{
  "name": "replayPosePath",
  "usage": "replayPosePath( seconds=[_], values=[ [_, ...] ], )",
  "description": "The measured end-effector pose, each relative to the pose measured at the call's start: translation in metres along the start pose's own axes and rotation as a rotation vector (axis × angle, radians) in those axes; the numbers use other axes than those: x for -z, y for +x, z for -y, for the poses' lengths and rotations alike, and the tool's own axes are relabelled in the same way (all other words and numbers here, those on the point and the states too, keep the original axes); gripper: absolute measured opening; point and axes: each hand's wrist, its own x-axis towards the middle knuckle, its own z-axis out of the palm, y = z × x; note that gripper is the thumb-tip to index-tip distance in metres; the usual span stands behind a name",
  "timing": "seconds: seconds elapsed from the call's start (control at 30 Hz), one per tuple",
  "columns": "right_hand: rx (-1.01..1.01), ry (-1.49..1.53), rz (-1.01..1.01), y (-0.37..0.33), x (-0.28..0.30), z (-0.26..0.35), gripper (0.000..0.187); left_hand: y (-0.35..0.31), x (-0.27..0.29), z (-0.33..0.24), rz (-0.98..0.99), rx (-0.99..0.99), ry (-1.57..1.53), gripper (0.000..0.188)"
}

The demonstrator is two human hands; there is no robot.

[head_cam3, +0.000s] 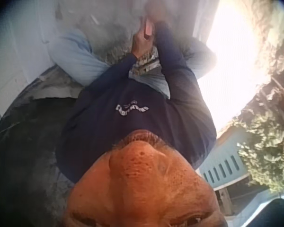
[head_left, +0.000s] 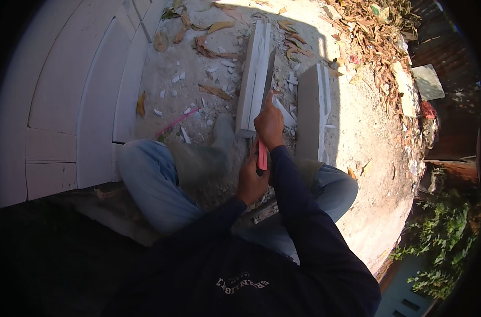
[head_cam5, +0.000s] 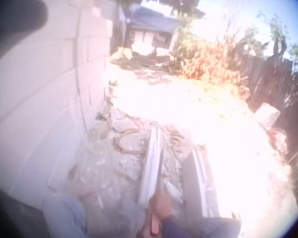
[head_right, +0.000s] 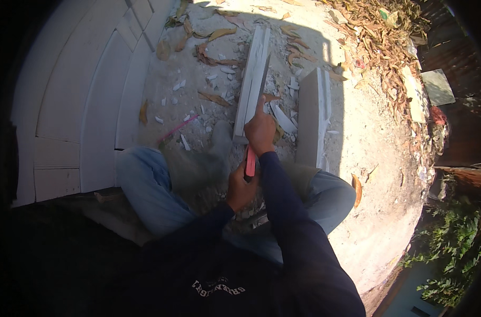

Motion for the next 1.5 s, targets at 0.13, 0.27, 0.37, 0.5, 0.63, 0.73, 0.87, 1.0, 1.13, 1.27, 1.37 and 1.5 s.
replayPosePath(
  seconds=[0.13,0.27,0.37,0.5,0.63,0.73,0.87,1.0,1.13,1.27,1.37,1.5],
  values=[
    [0.036,0.05,0.004,0.037,-0.013,-0.014,0.067,0.04,-0.015,0.005,-0.022,-0.062,0.083,0.038],
    [0.046,0.06,0.015,0.06,-0.024,-0.021,0.066,0.061,-0.022,0.008,-0.039,-0.056,0.08,0.037],
    [0.036,0.014,0.034,0.067,-0.025,-0.02,0.066,0.071,-0.028,0.017,-0.05,-0.071,0.106,0.037],
    [0.008,0.022,0.11,0.082,-0.031,-0.026,0.067,0.084,-0.026,0.001,-0.019,0.065,-0.012,0.03],
    [0.013,-0.091,0.194,0.136,-0.04,-0.035,0.079,0.118,-0.021,-0.015,0.03,0.056,-0.001,0.027],
    [0.015,-0.103,0.212,0.19,-0.049,-0.053,0.08,0.123,-0.024,-0.011,0.088,0.059,0.05,0.03],
    [-0.018,-0.049,0.205,0.195,-0.057,-0.045,0.082,0.112,-0.028,0.006,0.008,0.015,0.052,0.025],
    [-0.031,-0.082,0.251,0.16,-0.051,-0.034,0.084,0.078,-0.023,0.004,0.018,0.157,0.013,0.014],
    [-0.049,-0.039,0.207,0.099,-0.033,-0.015,0.082,0.018,-0.011,-0.001,0.016,0.145,-0.003,0.014],
    [-0.048,-0.042,0.215,0.088,-0.034,-0.017,0.081,0.008,-0.01,-0.001,0.01,0.107,-0.062,0.018],
    [-0.014,-0.076,0.209,0.119,-0.047,-0.028,0.084,0.033,-0.012,0.002,0.005,0.139,-0.067,0.018],
    [0.074,-0.096,0.102,0.183,-0.062,-0.053,0.081,0.089,-0.022,0.002,0.034,0.111,-0.021,0.016]
  ],
)
